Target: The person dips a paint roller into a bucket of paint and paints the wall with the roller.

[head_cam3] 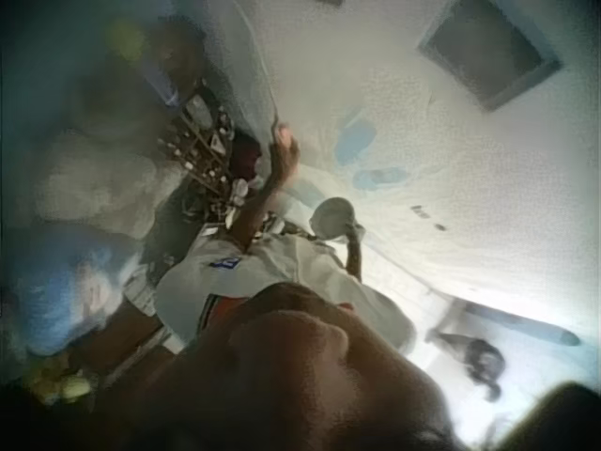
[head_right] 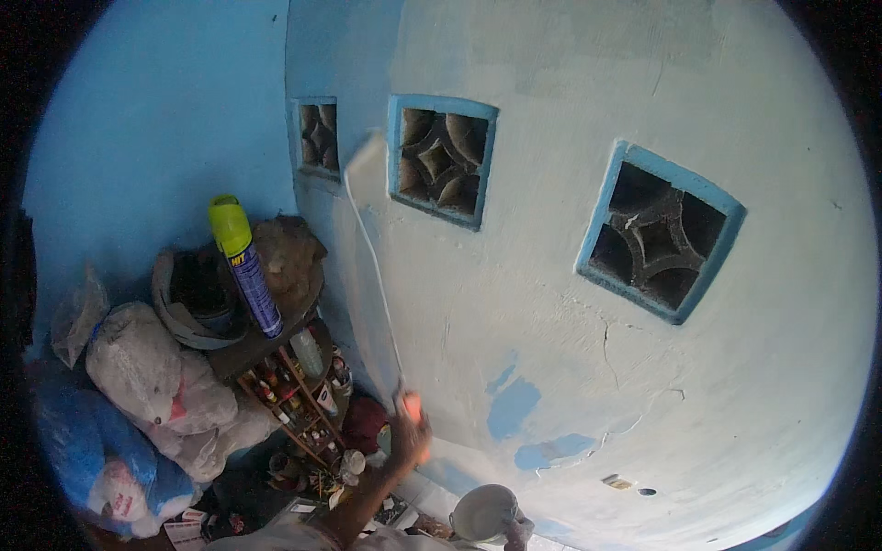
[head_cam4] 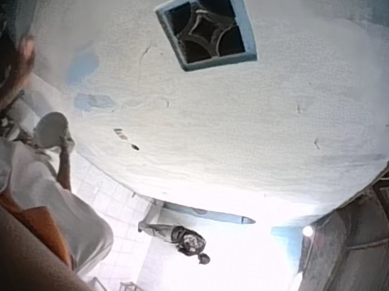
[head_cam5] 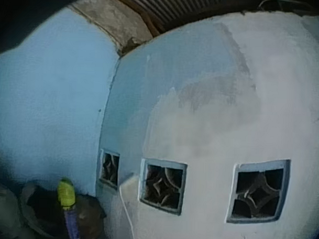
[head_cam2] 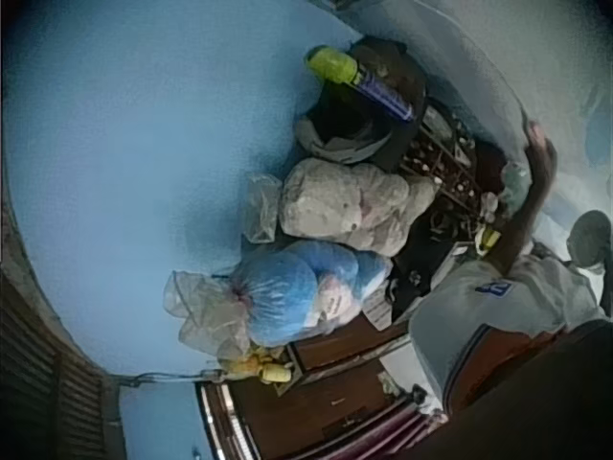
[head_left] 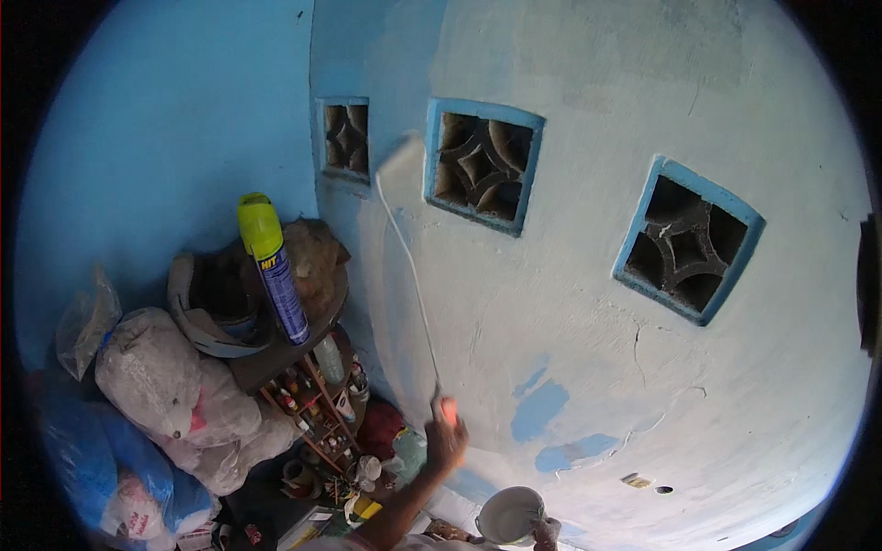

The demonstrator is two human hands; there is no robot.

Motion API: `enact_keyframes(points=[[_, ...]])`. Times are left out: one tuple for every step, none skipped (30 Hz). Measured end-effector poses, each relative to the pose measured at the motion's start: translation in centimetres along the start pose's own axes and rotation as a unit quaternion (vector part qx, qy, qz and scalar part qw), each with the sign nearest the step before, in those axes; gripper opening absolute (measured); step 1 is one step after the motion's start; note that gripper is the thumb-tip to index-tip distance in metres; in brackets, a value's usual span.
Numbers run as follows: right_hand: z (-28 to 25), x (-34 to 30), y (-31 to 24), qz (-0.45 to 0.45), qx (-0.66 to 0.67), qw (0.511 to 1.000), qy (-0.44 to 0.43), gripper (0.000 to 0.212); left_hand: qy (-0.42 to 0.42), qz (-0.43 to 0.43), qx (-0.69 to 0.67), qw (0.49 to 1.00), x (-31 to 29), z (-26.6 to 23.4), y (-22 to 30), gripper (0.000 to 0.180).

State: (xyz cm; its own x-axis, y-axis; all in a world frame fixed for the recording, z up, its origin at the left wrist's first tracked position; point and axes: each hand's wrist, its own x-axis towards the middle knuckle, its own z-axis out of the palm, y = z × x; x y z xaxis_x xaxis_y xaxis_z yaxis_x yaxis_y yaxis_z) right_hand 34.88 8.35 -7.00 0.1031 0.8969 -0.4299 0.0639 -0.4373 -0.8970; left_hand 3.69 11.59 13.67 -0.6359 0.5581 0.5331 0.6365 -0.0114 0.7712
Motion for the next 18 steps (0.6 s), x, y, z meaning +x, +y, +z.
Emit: enact_keyframes(points=[[0.2, 0.1, 0.3, -0.009, -0.013, 1.000, 0.008, 0.021, -0.038, -0.054, -0.049, 0.997, -2.0, -0.2, 0.5, 0.048], [-0.1, 0.4, 1.1, -0.017, -0.028, 0.999, 0.019, 0.019, -0.040, -0.061, -0.088, 0.993, -3.2, -0.3, 1.0, 0.050], [-0.3, 0.8, 1.7, -0.016, -0.029, 0.999, 0.020, 0.019, -0.050, -0.067, -0.065, 0.994, -3.0, -0.2, 1.0, 0.053], [-0.7, 1.6, 2.3, 0.003, -0.002, 1.000, 0.011, 0.016, -0.061, -0.073, -0.041, 0.995, -2.2, -0.3, 1.3, 0.055], [-0.8, 2.0, 2.8, 0.023, 0.025, 0.999, -0.001, 0.016, -0.035, -0.049, -0.032, 0.998, -0.5, -0.1, 0.6, 0.056], [-0.9, 2.2, 3.2, 0.025, 0.023, 0.999, -0.001, 0.016, -0.012, -0.025, -0.024, 0.999, 1.8, 0.1, -0.1, 0.058], [-1.1, 2.5, 3.4, 0.014, 0.021, 1.000, 0.012, 0.015, 0.015, -0.016, -0.014, 1.000, 4.6, 0.1, -0.1, 0.056], [-0.9, 2.6, 3.2, 0.002, 0.019, 1.000, 0.018, 0.015, 0.047, -0.008, 0.001, 0.999, 6.7, -0.4, 0.1, 0.055], [-0.9, 2.4, 2.8, 0.013, -0.038, 0.999, 0.023, 0.016, 0.048, -0.011, 0.004, 0.999, 7.1, -0.8, 0.1, 0.055], [-1.0, 2.1, 2.6, 0.012, -0.038, 0.999, 0.022, 0.016, 0.031, -0.019, 0.005, 0.999, 7.5, -1.0, 0.5, 0.053], [-0.9, 1.9, 2.5, -0.002, -0.004, 1.000, 0.014, 0.016, 0.014, -0.028, 0.005, 1.000, 7.7, -1.2, 0.8, 0.052], [-0.9, 1.6, 2.4, -0.016, 0.030, 0.999, 0.006, 0.016, 0.010, -0.014, 0.008, 1.000, 5.8, -0.8, 0.8, 0.052], [-0.3, 0.9, 1.4, -0.019, 0.031, 0.999, 0.001, 0.016, 0.010, 0.000, 0.014, 1.000, 2.8, -0.3, 0.0, 0.052], [0.3, -0.7, 0.0, -0.002, 0.031, 0.999, -0.011, 0.015, -0.004, 0.013, -0.029, 0.999, 0.2, 0.1, -1.4, 0.055], [0.6, -1.5, -1.0, 0.016, 0.033, 0.999, -0.018, 0.014, -0.062, -0.064, -0.016, 0.996, -2.7, 0.0, -0.7, 0.054], [0.6, -1.3, -1.4, 0.014, 0.036, 0.999, -0.014, 0.014, -0.083, -0.106, -0.060, 0.989, -4.3, -0.3, 1.4, 0.053], [0.6, -1.3, -1.5, 0.026, -0.006, 1.000, -0.007, 0.013, -0.061, -0.085, -0.079, 0.991, -4.5, -0.1, 2.2, 0.052], [0.7, -1.2, -1.5, 0.039, -0.048, 0.998, -0.002, 0.012, -0.039, -0.065, -0.098, 0.992, -4.4, -0.1, 2.6, 0.052]])
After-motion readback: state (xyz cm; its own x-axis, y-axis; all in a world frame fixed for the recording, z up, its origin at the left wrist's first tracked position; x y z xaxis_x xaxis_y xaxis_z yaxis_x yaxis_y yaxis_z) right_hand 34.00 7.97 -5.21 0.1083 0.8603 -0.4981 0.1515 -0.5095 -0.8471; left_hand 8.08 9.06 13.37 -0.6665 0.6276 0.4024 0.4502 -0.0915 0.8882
